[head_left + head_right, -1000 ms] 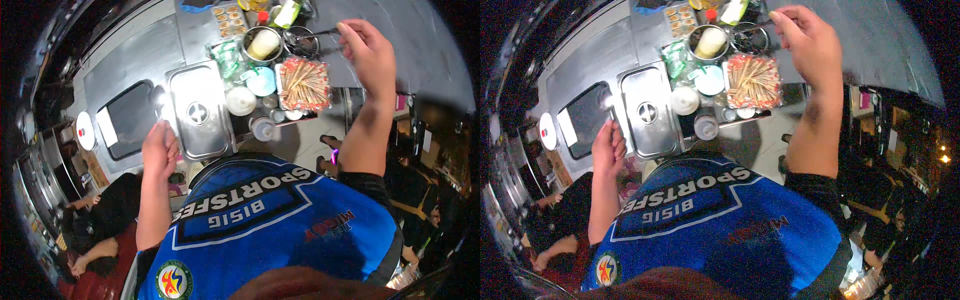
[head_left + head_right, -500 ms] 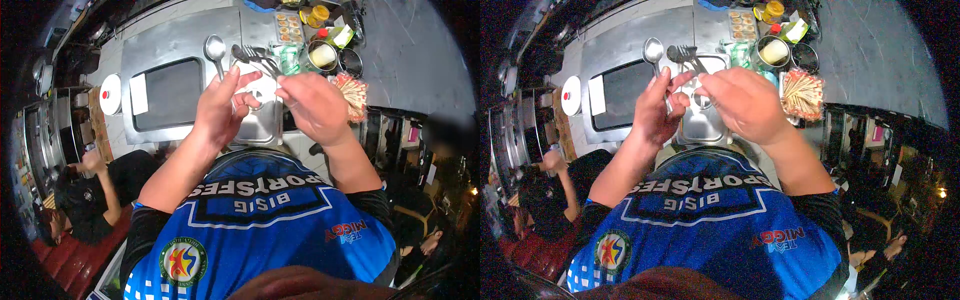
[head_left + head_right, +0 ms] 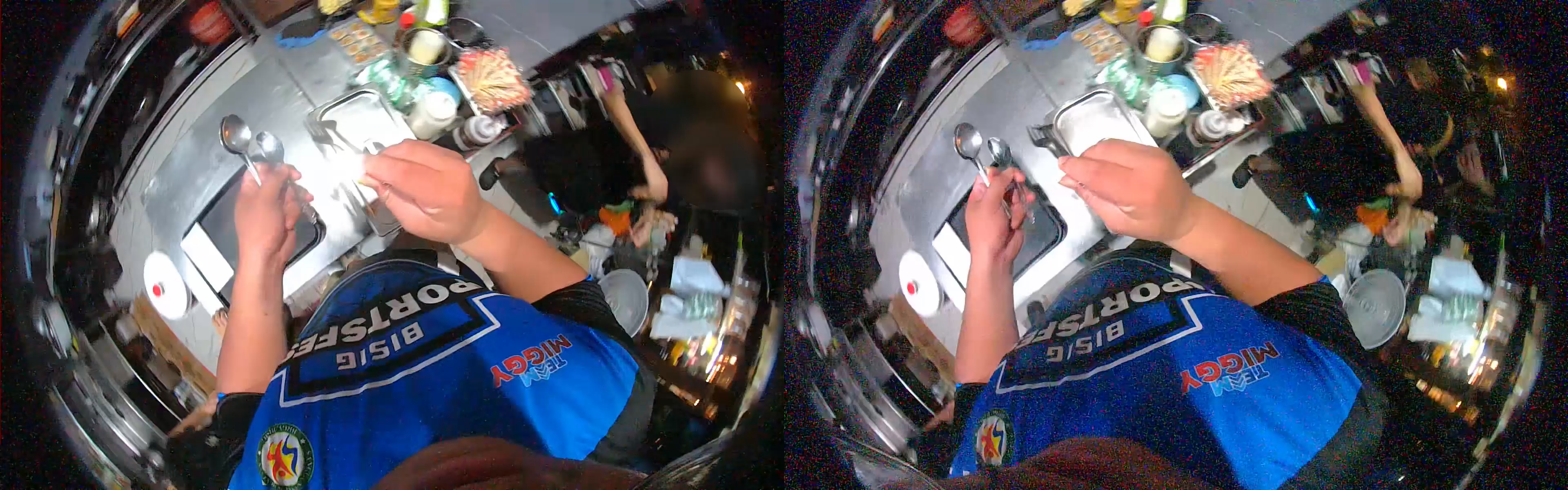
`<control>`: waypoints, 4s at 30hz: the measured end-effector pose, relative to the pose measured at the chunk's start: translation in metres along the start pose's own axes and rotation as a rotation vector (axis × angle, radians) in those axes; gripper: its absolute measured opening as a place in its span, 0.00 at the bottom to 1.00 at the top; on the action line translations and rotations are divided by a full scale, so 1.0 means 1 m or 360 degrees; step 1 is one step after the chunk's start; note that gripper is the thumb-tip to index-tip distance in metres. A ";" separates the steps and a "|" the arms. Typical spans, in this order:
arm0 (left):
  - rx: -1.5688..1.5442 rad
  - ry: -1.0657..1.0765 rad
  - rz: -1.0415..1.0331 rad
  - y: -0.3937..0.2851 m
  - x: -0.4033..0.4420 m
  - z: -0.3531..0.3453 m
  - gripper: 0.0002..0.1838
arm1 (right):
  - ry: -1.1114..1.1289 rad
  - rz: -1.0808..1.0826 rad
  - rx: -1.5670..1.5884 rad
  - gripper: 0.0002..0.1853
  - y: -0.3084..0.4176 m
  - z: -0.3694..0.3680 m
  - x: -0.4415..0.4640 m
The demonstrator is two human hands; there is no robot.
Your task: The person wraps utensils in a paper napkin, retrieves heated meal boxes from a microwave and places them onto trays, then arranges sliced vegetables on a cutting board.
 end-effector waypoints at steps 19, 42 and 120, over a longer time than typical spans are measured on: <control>0.1712 0.0734 -0.0039 -0.009 0.268 -0.341 0.16 | -0.0047 -0.0656 -0.0489 0.11 -0.031 0.197 -0.119; 0.0146 -0.0073 0.0204 0.076 0.008 0.152 0.20 | -0.0377 -0.1495 0.1048 0.10 -0.048 -0.044 -0.031; -0.0144 0.0117 -0.0208 0.104 0.018 0.320 0.12 | 0.0264 -0.2332 0.1833 0.11 0.038 -0.363 -0.098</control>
Point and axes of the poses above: each hand's wrist, its own x-axis towards the middle knuckle, its own z-axis out of the back of the hand, y = z × x, the point moved 3 cm from there along x, towards the middle knuckle, and after that the axes turned 12 degrees about z, right-handed, at the moved point
